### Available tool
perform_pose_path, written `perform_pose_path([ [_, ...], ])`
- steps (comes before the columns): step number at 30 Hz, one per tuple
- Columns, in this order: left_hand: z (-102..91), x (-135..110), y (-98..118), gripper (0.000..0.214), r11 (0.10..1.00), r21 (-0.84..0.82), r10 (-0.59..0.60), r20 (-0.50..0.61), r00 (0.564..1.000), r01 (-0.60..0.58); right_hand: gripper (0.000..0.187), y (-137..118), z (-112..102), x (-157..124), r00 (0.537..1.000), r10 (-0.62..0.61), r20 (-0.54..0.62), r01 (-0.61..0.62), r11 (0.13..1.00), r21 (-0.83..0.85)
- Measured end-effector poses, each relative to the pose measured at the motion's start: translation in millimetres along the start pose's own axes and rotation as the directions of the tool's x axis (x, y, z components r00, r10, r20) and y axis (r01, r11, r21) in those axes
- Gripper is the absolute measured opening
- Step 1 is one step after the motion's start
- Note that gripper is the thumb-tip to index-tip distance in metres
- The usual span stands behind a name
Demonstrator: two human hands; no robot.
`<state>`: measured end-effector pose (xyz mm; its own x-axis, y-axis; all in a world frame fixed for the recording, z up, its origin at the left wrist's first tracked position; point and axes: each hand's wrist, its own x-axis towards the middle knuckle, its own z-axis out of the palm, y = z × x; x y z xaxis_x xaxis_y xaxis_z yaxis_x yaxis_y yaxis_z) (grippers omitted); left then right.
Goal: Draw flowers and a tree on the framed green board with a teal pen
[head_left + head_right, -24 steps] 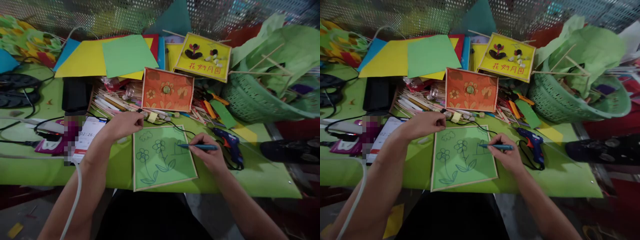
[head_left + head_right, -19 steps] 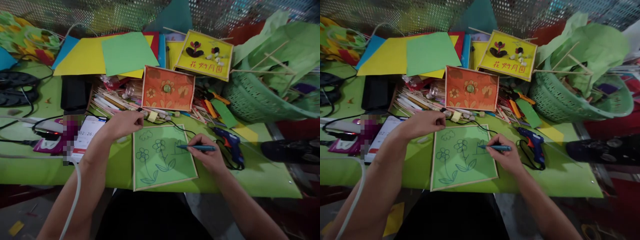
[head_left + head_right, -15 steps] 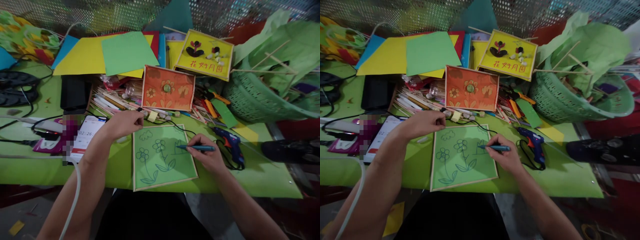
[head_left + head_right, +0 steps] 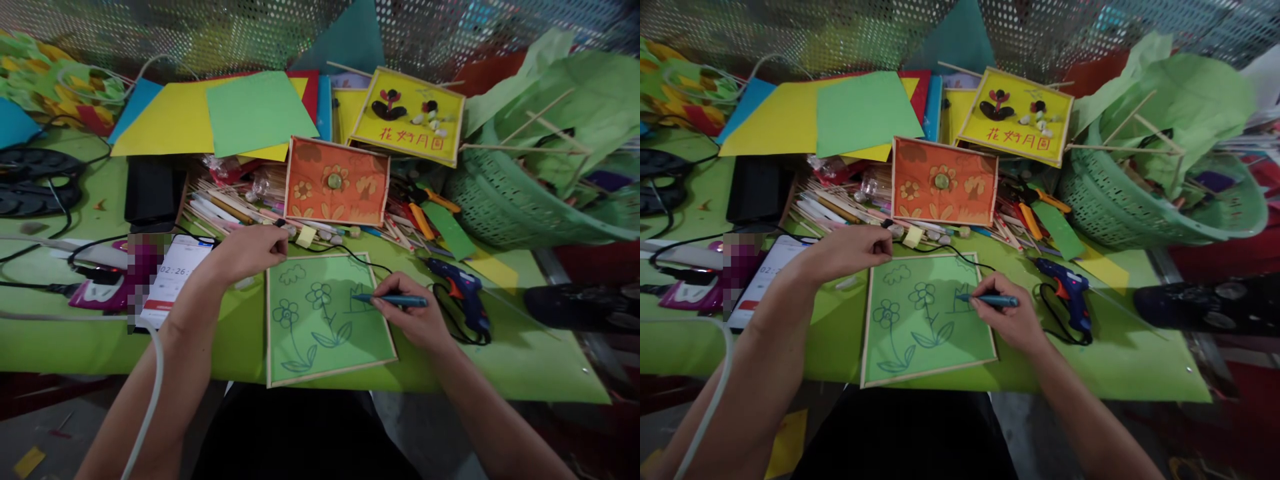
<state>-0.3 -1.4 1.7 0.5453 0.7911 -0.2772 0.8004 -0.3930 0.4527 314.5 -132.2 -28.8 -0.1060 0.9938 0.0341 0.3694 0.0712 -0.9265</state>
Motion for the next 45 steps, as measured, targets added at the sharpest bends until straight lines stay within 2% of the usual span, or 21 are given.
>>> perform_pose_path([
  [10,0.7,0.9,-2.3,0.007,1.0,-0.002,0.007,0.007,1.0,-0.007,0.008,1.5,-1.5,0.3,1.0,-0.013,0.017,0.013,0.999,-0.034],
  [23,6.1,-0.6,-6.3,0.009,1.0,-0.01,0.017,-0.052,0.999,-0.017,0.01,-1.3,2.0,1.6,1.0,0.007,0.016,-0.006,0.999,-0.037],
  [33,3.9,-1.9,-5.4,0.01,0.999,-0.011,0.045,-0.044,0.998,-0.045,0.017,-5.1,3.2,4.3,1.0,0.015,0.015,-0.014,0.999,-0.046],
  [45,1.9,-3.0,-4.1,0.01,0.999,-0.025,0.042,-0.034,0.999,-0.043,0.013,-0.7,3.6,3.0,1.0,-0.002,0.019,0.004,0.998,-0.056],
])
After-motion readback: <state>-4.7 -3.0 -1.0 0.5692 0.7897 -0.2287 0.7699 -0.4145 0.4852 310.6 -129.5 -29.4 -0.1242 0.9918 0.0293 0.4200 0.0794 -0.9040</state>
